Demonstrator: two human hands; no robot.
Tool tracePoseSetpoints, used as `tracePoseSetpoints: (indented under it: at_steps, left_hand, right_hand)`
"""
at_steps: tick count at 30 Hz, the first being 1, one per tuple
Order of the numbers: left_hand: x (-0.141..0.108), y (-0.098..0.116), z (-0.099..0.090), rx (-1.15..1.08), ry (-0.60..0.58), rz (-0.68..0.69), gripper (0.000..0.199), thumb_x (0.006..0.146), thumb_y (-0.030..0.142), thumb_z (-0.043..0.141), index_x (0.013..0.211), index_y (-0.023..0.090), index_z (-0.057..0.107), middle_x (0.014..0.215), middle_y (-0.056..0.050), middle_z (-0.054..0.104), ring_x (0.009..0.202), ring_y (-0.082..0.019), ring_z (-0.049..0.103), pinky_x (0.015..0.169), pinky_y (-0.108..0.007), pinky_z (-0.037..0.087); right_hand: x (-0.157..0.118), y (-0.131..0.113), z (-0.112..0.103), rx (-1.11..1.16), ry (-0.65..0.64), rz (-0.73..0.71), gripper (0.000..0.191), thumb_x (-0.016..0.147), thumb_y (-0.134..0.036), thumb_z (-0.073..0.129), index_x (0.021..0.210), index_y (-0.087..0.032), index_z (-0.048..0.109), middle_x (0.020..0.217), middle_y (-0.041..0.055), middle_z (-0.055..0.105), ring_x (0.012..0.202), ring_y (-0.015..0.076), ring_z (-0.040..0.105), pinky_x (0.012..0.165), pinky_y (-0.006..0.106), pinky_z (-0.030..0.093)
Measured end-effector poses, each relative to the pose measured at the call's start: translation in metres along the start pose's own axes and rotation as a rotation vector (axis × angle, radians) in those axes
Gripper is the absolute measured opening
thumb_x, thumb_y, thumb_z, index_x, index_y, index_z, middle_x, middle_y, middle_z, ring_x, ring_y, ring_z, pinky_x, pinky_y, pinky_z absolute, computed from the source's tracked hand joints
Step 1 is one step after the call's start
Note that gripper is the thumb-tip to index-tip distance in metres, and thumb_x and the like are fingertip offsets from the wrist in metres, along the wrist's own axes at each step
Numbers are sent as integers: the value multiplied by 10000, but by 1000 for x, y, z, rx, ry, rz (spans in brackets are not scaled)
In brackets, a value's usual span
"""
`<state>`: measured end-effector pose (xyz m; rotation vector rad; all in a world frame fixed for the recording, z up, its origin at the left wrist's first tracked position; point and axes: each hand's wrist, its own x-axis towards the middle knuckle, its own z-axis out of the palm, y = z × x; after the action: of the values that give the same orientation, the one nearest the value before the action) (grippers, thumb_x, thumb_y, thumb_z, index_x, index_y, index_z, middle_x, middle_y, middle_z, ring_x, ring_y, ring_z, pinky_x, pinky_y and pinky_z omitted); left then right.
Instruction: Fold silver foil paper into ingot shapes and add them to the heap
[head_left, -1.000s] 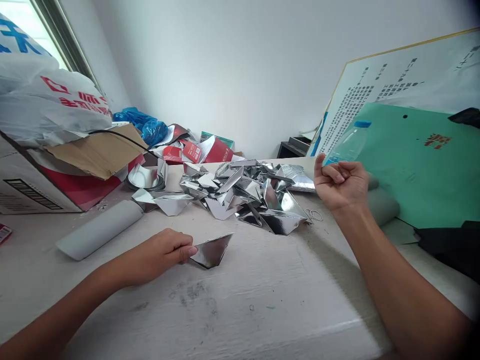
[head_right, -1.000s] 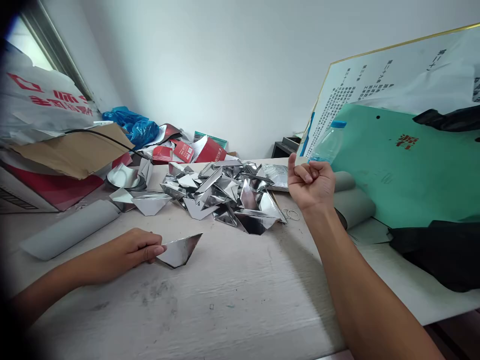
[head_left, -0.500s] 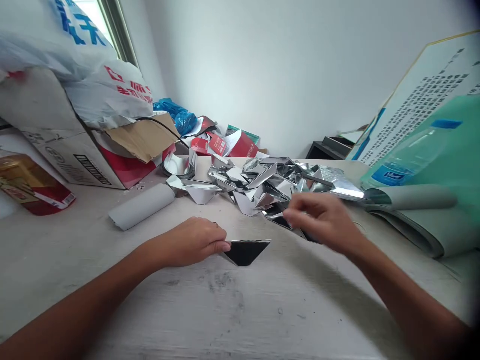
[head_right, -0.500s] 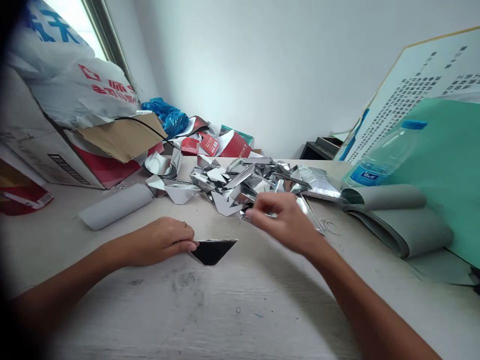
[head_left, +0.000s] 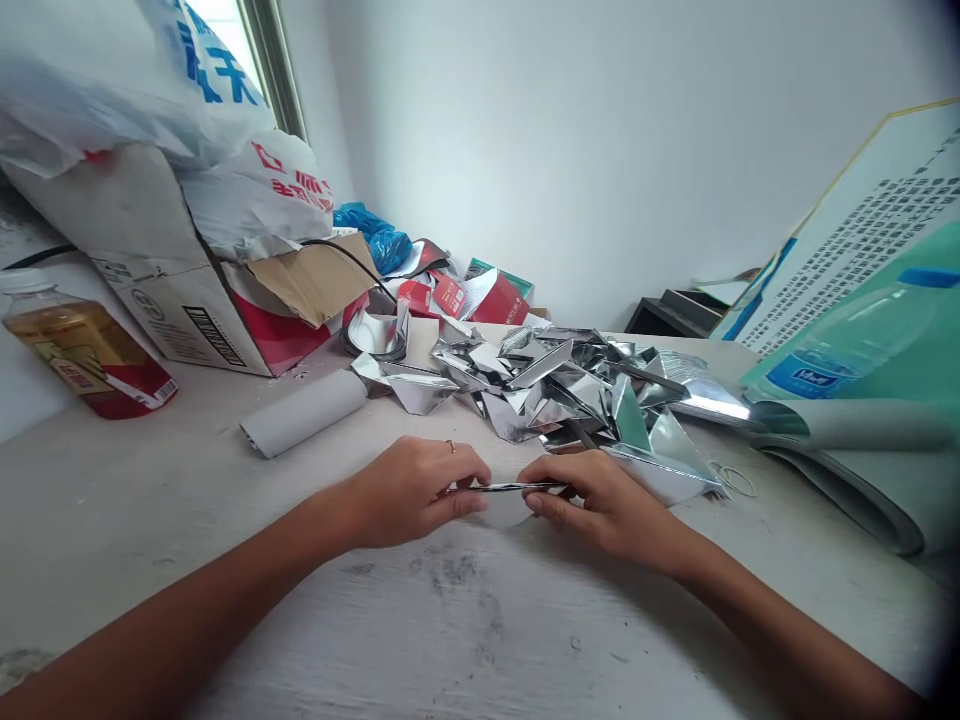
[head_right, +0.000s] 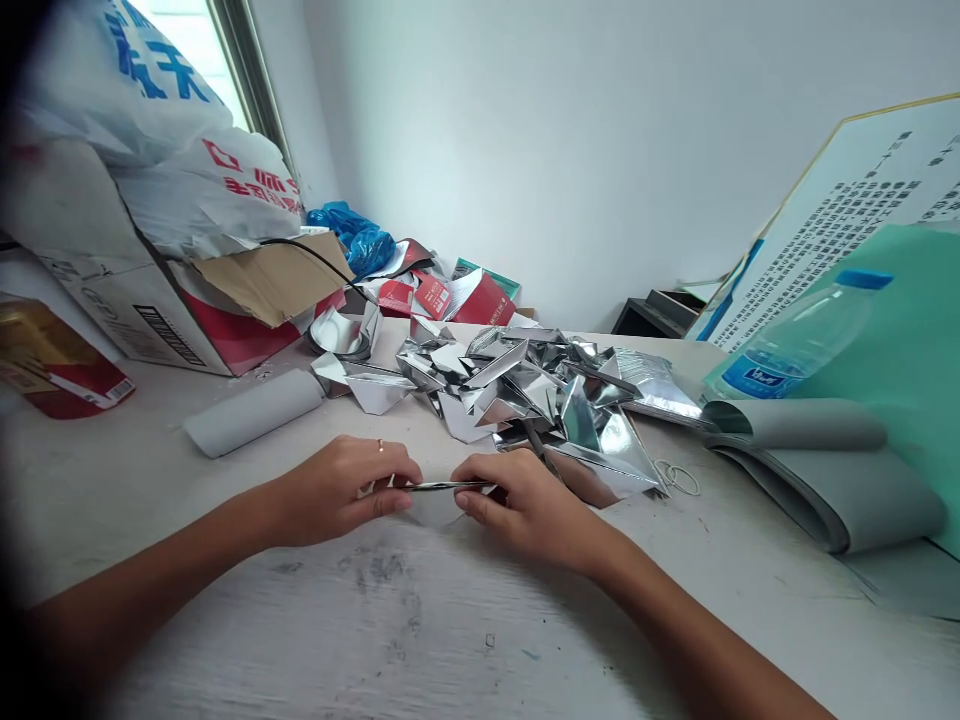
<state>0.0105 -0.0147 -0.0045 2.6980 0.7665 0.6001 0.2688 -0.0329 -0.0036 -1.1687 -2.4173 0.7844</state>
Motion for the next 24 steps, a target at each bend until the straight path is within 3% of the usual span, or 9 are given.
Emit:
tracePoseSetpoints:
  at_steps: [3, 9, 15, 24]
  left_hand:
    - [-3, 2, 2, -95, 106, 51, 193, 986, 279, 547, 1157, 192, 571, 963, 10, 700, 736, -95, 607, 715, -230, 446]
    - [-5, -3, 4, 9, 71, 84, 281, 942, 268, 631, 1210, 228, 560, 975, 30, 721, 794, -96, 677, 702, -215, 494]
    - [-4, -4, 9, 5, 163, 133, 248, 932, 204, 644, 1175, 213, 594, 890, 45, 740, 772, -75, 699, 689, -173, 506]
    - [-2, -11, 8, 24, 112, 26, 125, 955, 251, 601, 1035, 208, 688, 896, 21, 762, 710, -103, 686, 664, -213, 494]
  right_hand:
    - [0, 2, -1, -7, 18, -5, 392, 976, -445, 441, 1021, -146, 690, 814, 6, 618, 709, -39, 469, 674, 86, 301]
    - [-3, 3, -5, 25, 21, 12, 355, 975, -391, 452, 986, -111, 671, 754, 3, 612, 657, -48, 456, 654, 69, 305]
    - [-1, 1, -2, 87, -32, -16, 381, 992, -411, 409, 1023, -102, 630, 686, -9, 578, 627, -47, 466, 636, 56, 326]
    - [0, 7, -1, 73, -74, -33, 351, 1000, -364, 398, 1013, -86, 612, 768, 7, 623, 656, -37, 493, 679, 86, 334]
